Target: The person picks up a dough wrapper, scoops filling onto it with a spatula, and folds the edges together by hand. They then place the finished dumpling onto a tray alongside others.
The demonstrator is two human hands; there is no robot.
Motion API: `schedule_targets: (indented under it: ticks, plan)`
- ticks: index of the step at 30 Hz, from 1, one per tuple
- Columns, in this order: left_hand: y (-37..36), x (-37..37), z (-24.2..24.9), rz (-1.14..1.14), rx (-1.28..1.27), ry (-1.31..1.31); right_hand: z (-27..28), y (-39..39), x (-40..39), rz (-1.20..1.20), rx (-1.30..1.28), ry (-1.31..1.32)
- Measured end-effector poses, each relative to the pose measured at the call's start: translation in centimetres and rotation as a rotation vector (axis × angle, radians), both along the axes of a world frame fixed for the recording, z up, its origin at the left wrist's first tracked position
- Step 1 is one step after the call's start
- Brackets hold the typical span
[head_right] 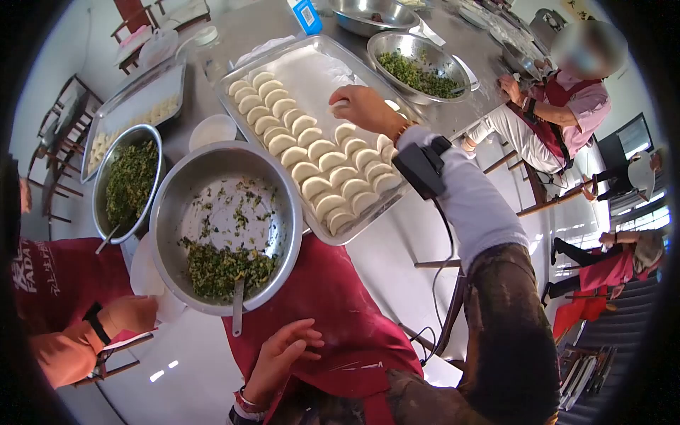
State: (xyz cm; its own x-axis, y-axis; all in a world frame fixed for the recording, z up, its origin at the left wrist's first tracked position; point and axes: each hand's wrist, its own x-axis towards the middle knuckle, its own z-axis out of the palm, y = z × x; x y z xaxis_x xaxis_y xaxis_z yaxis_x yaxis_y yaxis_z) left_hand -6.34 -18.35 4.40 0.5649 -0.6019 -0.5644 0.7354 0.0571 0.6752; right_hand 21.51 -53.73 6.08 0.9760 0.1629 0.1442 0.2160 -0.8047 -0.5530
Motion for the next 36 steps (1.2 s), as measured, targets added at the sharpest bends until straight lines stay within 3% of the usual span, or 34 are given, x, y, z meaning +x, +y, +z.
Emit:
schedule_targets:
  ticks: [1, 5, 10, 23, 26, 29, 36]
  plan:
    - [0.1, 0.2, -0.1, 0.002, 0.008, 0.008, -1.0, -0.6, 1.2, 0.035, -0.068, -0.028]
    - [0.2, 1.4, 0.1, 0.030, 0.031, 0.062, -5.0, -1.7, 4.9, 0.177, 0.058, -0.011]
    - [-0.2, 2.5, 0.3, 0.043, 0.033, 0.106, -7.0, -1.8, 5.4, 0.162, 0.067, 0.114]
    - [-1.1, 2.8, -0.4, 0.021, 0.018, 0.096, -7.0, -1.5, 4.9, 0.173, 0.190, 0.201]
    - [-1.2, 2.7, -0.3, 0.025, 0.021, 0.088, -6.7, -1.4, 4.1, 0.080, 0.250, -0.027]
    - [-1.0, 2.6, -0.2, 0.051, 0.037, 0.094, -5.5, -2.6, 2.2, -0.077, 0.204, -0.059]
    - [-1.7, 2.7, 0.0, 0.035, 0.037, 0.099, -6.5, -2.4, -1.1, -0.049, 0.052, -0.179]
